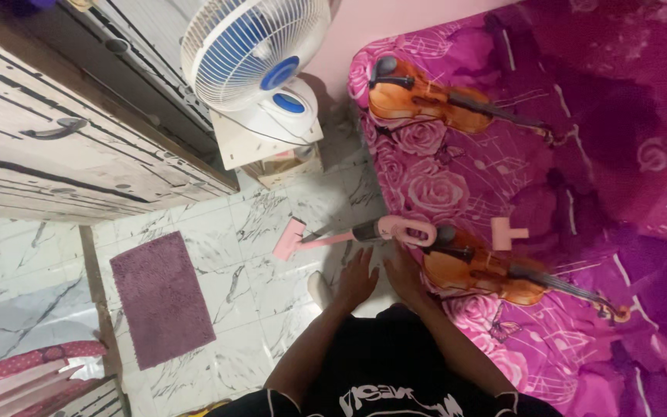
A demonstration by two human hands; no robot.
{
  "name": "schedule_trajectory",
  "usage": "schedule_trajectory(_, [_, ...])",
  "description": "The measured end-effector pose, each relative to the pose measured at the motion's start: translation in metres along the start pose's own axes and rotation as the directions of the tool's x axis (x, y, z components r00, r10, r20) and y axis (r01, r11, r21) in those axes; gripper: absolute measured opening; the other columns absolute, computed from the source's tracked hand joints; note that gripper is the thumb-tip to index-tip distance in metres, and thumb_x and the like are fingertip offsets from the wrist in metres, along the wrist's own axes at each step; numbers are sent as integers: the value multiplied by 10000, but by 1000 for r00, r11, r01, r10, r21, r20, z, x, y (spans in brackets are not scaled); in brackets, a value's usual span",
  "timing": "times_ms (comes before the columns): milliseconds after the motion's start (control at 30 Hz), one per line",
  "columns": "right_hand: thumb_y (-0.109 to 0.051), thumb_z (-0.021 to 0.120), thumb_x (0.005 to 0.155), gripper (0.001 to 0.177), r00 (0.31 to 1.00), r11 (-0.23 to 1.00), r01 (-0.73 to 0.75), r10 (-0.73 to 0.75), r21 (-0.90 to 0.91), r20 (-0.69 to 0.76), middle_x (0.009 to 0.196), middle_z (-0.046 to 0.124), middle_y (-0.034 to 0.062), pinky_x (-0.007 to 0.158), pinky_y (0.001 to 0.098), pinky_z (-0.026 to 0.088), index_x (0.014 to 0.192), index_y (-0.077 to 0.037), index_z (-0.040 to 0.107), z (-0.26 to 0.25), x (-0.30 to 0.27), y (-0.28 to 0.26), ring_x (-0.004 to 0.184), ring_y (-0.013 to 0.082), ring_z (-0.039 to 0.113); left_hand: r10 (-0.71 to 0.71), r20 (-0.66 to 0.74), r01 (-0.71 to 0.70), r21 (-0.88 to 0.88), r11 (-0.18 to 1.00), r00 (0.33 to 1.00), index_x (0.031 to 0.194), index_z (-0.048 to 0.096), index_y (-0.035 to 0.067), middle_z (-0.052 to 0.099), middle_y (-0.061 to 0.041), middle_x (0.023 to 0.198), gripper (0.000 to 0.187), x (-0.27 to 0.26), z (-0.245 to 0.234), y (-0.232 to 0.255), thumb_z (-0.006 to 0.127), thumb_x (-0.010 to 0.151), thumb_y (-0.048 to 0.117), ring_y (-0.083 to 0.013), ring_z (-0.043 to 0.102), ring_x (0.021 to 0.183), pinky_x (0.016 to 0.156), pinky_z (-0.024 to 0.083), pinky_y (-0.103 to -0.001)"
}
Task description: The person uses a pink cordless stick vacuum to clean a tiled floor in a bedroom. They systematically move the vacuum head back and forth along the base of a bed, a fan, and a wardrobe, covering the visible floor area.
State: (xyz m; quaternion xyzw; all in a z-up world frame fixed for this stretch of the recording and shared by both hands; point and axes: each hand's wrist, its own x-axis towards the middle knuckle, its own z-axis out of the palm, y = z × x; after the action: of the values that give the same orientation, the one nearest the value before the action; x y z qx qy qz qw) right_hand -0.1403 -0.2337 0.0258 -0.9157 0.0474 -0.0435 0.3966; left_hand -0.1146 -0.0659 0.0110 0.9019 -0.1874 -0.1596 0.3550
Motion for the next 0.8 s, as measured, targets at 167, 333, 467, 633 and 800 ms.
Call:
schedule_trajectory(167, [-312,521,1047,658,824,842,-532,491,88,283,1258,631,257,883,463,520,1640,-128,304,-73,-21,68,1047,373,646,-145,115,152,-58,987,983,1555,330,110,390,-259,1571,714,6,60,48,625,936,309,-503,550,1229,993,466,-585])
schedule_trajectory(333, [-304,550,1053,570,815,852,-511,438,114,380,1141,676,193,803,405,535,1558,-94,392,-135,-33,152,954,291,670,-295,171,303,-19,953,940,1553,342,112,439,-246,1536,662,18,131,89,595,985,340,-506,564,1213,1002,467,-589])
schedule_trajectory(467, [-296,573,1057,505,805,882,-471,416,28,423,1048,712,142,739,359,546,1493,-66,462,-147,-24,193,879,226,690,-154,-2,154,-86,984,988,1545,341,68,538,-266,1423,706,44,163,113,624,946,312,-494,602,1181,971,492,-578])
schedule_trajectory(633, [-293,710,943,624,913,894,-339,238,292,330,1080,656,279,782,504,521,1469,-17,517,-106,19,200,910,388,665,-350,12,348,-147,926,937,1540,360,117,574,-231,1392,677,67,193,113,604,950,343,-479,630,1114,928,510,-574])
schedule_trajectory(800, [-353,771,921,616,989,996,94,-91,-14,114,1142,645,310,863,518,522,1380,-11,545,-64,48,217,1043,466,633,-455,-35,429,-273,861,890,1545,349,93,562,-288,1372,677,63,220,89,589,956,327,-496,609,1145,951,505,-560])
